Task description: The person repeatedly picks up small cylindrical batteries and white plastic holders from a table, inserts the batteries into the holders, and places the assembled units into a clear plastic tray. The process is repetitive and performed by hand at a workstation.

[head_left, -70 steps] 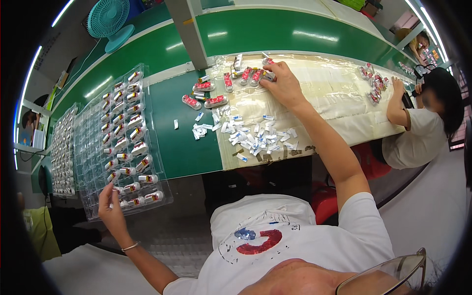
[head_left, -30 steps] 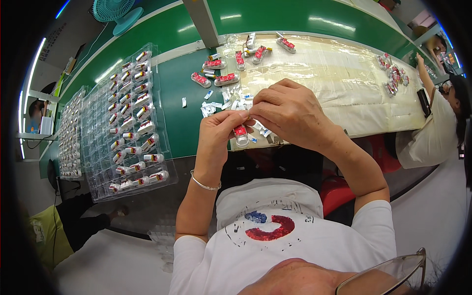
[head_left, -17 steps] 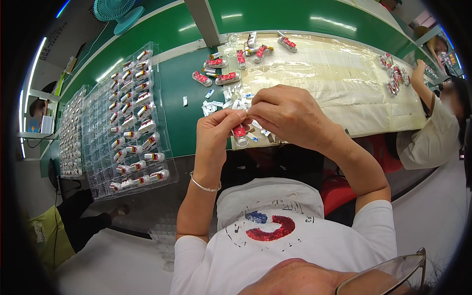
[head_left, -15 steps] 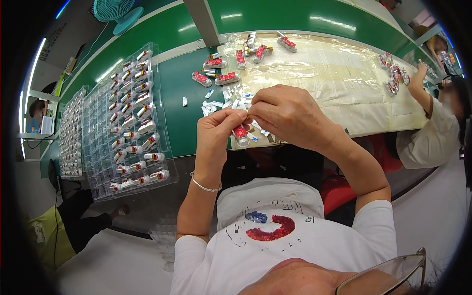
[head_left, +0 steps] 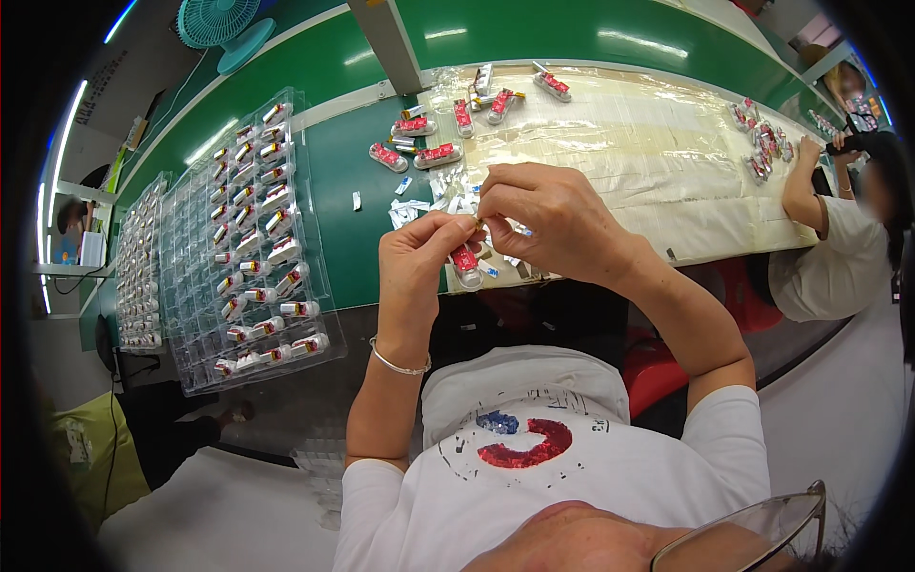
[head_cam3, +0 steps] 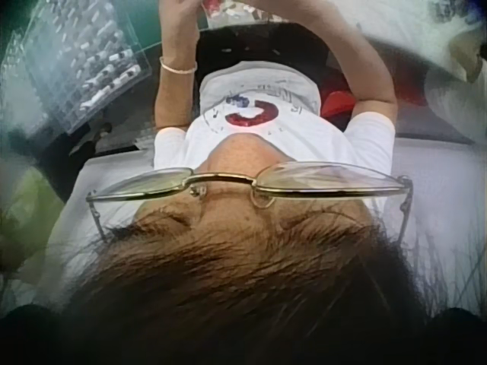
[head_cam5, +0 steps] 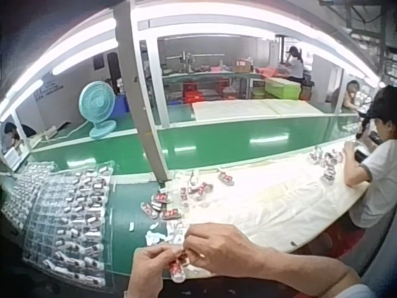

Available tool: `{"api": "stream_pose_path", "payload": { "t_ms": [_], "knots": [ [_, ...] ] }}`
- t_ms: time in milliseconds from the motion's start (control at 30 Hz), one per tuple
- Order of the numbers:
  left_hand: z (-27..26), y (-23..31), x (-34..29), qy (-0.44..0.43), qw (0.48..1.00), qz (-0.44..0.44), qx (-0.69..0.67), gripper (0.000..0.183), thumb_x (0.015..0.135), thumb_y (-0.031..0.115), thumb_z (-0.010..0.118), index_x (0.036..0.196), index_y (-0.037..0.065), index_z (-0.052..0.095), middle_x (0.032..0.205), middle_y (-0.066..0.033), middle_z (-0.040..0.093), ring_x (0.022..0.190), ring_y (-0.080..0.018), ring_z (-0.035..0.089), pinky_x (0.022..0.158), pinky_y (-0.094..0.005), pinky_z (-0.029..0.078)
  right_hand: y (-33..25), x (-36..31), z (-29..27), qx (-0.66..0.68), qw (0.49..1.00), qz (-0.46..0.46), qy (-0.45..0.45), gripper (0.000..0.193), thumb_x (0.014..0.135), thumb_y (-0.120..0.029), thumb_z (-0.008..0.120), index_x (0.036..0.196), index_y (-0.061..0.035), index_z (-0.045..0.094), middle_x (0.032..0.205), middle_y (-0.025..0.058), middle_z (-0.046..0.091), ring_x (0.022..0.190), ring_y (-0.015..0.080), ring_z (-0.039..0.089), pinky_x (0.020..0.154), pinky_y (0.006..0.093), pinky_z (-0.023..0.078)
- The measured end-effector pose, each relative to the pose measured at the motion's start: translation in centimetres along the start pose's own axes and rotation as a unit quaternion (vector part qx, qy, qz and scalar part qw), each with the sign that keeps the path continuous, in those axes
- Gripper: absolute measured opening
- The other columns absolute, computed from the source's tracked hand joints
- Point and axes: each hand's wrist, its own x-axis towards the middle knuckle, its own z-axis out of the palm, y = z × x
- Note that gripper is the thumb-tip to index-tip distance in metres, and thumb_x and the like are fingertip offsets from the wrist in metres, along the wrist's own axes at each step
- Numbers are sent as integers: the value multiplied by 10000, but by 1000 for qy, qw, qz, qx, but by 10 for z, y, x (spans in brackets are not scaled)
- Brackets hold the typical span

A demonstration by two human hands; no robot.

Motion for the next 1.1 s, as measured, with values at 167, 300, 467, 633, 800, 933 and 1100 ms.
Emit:
{"api": "stream_pose_path", "payload": {
  "t_ms": [167, 300, 467, 633, 800, 933, 1100],
  "knots": [
    [-1, 0, 0, 1, 1000, 1, -7, 129, 887, 72, 688, 893, -47, 738, 794, -97, 715, 704, -108, 651, 679, -224, 501, 1, -2, -4, 48, 998, 46, -11, 93, 768, -31, 716, 791, -27, 626, 828, 75, 643, 713, 237, 655, 617, 322, 527],
    [-1, 1, -1, 2, 1000, 15, 6, 129, 887, 72, 688, 889, -46, 739, 788, -92, 710, 703, -103, 643, 682, -225, 497, 0, -1, -8, 69, 995, 68, -26, 64, 806, -26, 720, 855, -19, 680, 853, 73, 665, 719, 212, 671, 627, 300, 538],
    [3, 2, -4, 5, 998, 52, 38, 126, 888, 73, 687, 878, -41, 742, 776, -76, 700, 693, -93, 626, 677, -224, 490, -1, 0, -14, 65, 995, 62, -38, 75, 832, -64, 729, 886, -17, 707, 858, 80, 666, 717, 220, 674, 628, 305, 534],
    [0, 4, -3, -10, 999, 18, 28, 123, 883, 64, 684, 875, -45, 740, 790, -76, 700, 694, -95, 623, 673, -227, 486, -1, -1, -18, 49, 996, 39, -64, 73, 828, -66, 728, 883, -24, 705, 865, 74, 663, 717, 237, 670, 631, 315, 532],
    [0, 2, -2, -6, 1000, 12, 18, 113, 875, 48, 675, 863, -44, 740, 780, -78, 698, 691, -104, 627, 676, -232, 489, 0, 0, -18, 47, 995, 33, -79, 63, 820, -54, 721, 871, -27, 694, 873, 69, 659, 721, 241, 670, 631, 326, 534],
    [-1, 2, -1, -5, 1000, 11, 20, 115, 873, 49, 671, 857, -42, 740, 775, -78, 700, 689, -108, 632, 678, -234, 494, 2, -1, -13, 42, 996, 31, -67, 61, 814, -47, 719, 861, -27, 686, 871, 68, 655, 723, 242, 672, 631, 328, 536],
    [-2, 2, 0, -1, 1000, -13, 13, 121, 868, 50, 669, 860, -49, 738, 775, -86, 704, 693, -109, 640, 673, -236, 499, 2, -2, -16, 31, 996, 19, -76, 118, 835, -123, 697, 828, -10, 663, 880, 83, 644, 732, 278, 658, 649, 367, 537]
  ]
}}
